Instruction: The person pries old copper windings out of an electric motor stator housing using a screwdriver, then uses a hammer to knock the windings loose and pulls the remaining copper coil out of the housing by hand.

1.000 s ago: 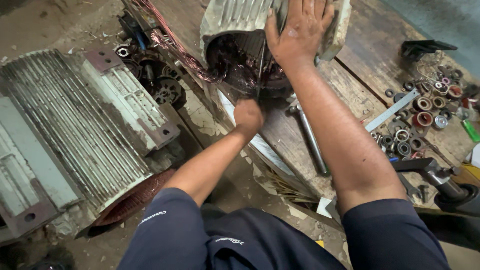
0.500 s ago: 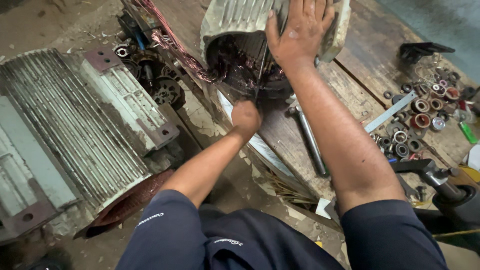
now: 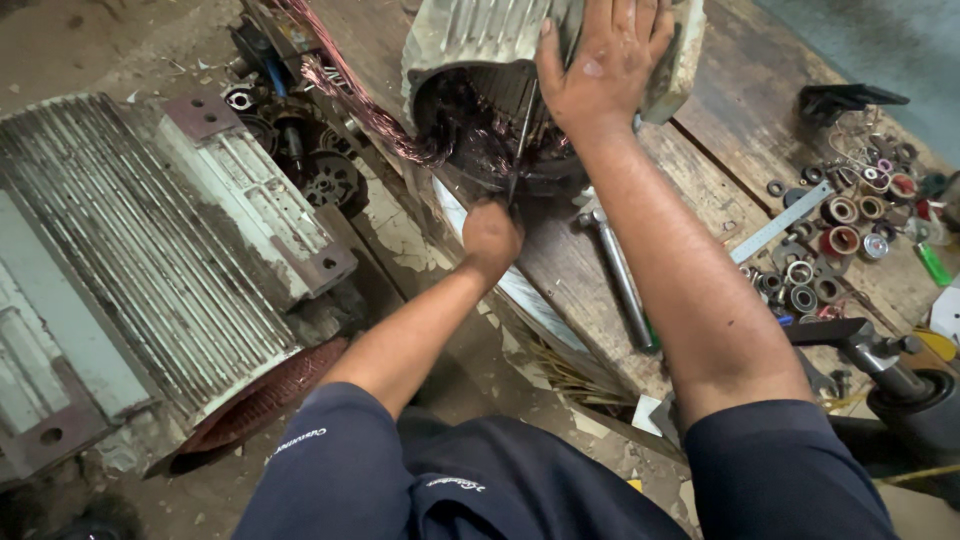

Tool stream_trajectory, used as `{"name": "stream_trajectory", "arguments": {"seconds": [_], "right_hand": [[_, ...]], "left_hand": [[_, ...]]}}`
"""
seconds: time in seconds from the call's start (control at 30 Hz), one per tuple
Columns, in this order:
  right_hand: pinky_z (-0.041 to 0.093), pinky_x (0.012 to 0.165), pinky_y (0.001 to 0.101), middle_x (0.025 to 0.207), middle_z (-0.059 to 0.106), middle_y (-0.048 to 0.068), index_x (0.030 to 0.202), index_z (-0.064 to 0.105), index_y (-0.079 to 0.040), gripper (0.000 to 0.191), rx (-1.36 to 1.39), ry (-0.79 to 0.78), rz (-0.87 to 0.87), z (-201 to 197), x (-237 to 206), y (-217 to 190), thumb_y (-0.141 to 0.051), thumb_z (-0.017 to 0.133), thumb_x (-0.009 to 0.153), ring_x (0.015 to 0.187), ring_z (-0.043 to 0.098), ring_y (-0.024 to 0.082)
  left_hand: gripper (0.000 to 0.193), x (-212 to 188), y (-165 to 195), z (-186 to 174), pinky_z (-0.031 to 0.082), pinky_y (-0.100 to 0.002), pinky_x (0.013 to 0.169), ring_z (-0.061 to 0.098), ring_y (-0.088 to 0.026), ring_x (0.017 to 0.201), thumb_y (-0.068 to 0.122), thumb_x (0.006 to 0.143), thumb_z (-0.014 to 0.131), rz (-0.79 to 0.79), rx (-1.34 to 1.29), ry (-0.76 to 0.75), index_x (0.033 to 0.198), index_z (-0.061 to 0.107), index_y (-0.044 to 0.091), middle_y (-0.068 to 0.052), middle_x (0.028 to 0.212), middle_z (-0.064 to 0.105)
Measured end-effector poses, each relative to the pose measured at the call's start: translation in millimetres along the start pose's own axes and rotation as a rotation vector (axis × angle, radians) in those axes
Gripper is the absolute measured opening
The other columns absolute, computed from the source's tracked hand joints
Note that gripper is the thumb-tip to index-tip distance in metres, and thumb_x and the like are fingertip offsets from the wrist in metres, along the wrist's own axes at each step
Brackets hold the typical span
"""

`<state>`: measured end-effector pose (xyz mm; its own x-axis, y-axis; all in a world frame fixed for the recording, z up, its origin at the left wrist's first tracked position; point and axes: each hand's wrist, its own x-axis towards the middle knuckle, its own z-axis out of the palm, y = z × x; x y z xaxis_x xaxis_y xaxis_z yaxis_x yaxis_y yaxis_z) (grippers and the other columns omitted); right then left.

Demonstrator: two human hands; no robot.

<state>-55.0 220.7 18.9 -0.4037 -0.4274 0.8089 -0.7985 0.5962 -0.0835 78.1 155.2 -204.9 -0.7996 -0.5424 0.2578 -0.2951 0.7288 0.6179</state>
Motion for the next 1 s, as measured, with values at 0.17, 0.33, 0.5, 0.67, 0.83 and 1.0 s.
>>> {"name": "stream_trajectory", "arguments": {"seconds": [0.17, 0.33, 0.5, 0.67, 0.83, 1.0], "right_hand": [[0.026, 0.110, 0.0640, 0.129, 0.057, 0.025, 0.130, 0.058, 0.003, 0.051, -0.028, 0.017, -0.023, 2.5, 0.1, 0.5, -0.037, 0.063, 0.100, 0.125, 0.048, 0.044], [0.028, 0.108, 0.0635, 0.126, 0.060, 0.023, 0.127, 0.060, 0.000, 0.047, -0.028, 0.007, -0.006, 1.8, 0.3, -0.1, -0.038, 0.065, 0.099, 0.122, 0.050, 0.044], [0.029, 0.107, 0.0629, 0.123, 0.061, 0.022, 0.124, 0.060, 0.000, 0.045, -0.007, 0.005, 0.003, 2.7, -1.4, 0.6, -0.037, 0.066, 0.099, 0.120, 0.051, 0.043], [0.030, 0.109, 0.0618, 0.120, 0.063, 0.018, 0.122, 0.062, -0.002, 0.043, 0.017, -0.005, 0.025, 7.1, -3.3, 3.1, -0.040, 0.069, 0.103, 0.119, 0.052, 0.041], [0.026, 0.113, 0.0618, 0.129, 0.058, 0.022, 0.129, 0.060, 0.000, 0.050, -0.013, 0.034, -0.012, 4.8, 0.2, 2.2, -0.037, 0.068, 0.096, 0.127, 0.045, 0.045], [0.022, 0.116, 0.0627, 0.138, 0.055, 0.022, 0.136, 0.058, -0.001, 0.055, -0.031, 0.014, 0.007, 0.9, -0.3, -2.4, -0.037, 0.067, 0.096, 0.136, 0.040, 0.046]], "left_hand": [[0.018, -2.2, -1.4, -1.7, 0.055, -0.050, 0.083, 0.067, -0.044, 0.090, 0.017, 0.074, 0.073, 0.003, -0.023, 0.001, 0.083, 0.071, 0.002, -0.025, 0.091, 0.070], [0.015, -3.8, -0.9, -4.0, 0.055, -0.051, 0.083, 0.067, -0.044, 0.090, 0.016, 0.073, 0.072, 0.018, 0.006, -0.010, 0.079, 0.071, 0.002, -0.025, 0.090, 0.070], [0.017, -2.7, 1.6, -4.2, 0.055, -0.050, 0.081, 0.067, -0.045, 0.088, 0.015, 0.071, 0.071, 0.017, -0.022, 0.028, 0.080, 0.070, 0.001, -0.025, 0.089, 0.070], [0.013, -4.6, 3.3, -5.6, 0.055, -0.051, 0.082, 0.067, -0.045, 0.088, 0.016, 0.075, 0.071, -0.007, -0.003, 0.028, 0.077, 0.070, 0.003, -0.025, 0.088, 0.070], [0.014, -5.8, 5.7, -12.1, 0.055, -0.052, 0.079, 0.067, -0.046, 0.086, 0.014, 0.072, 0.070, 0.040, -0.056, 0.082, 0.079, 0.071, 0.002, -0.025, 0.087, 0.070], [0.012, -3.3, 7.4, -19.6, 0.055, -0.051, 0.081, 0.067, -0.045, 0.089, 0.013, 0.076, 0.067, -0.007, -0.049, 0.010, 0.079, 0.071, 0.002, -0.026, 0.090, 0.070]]}}
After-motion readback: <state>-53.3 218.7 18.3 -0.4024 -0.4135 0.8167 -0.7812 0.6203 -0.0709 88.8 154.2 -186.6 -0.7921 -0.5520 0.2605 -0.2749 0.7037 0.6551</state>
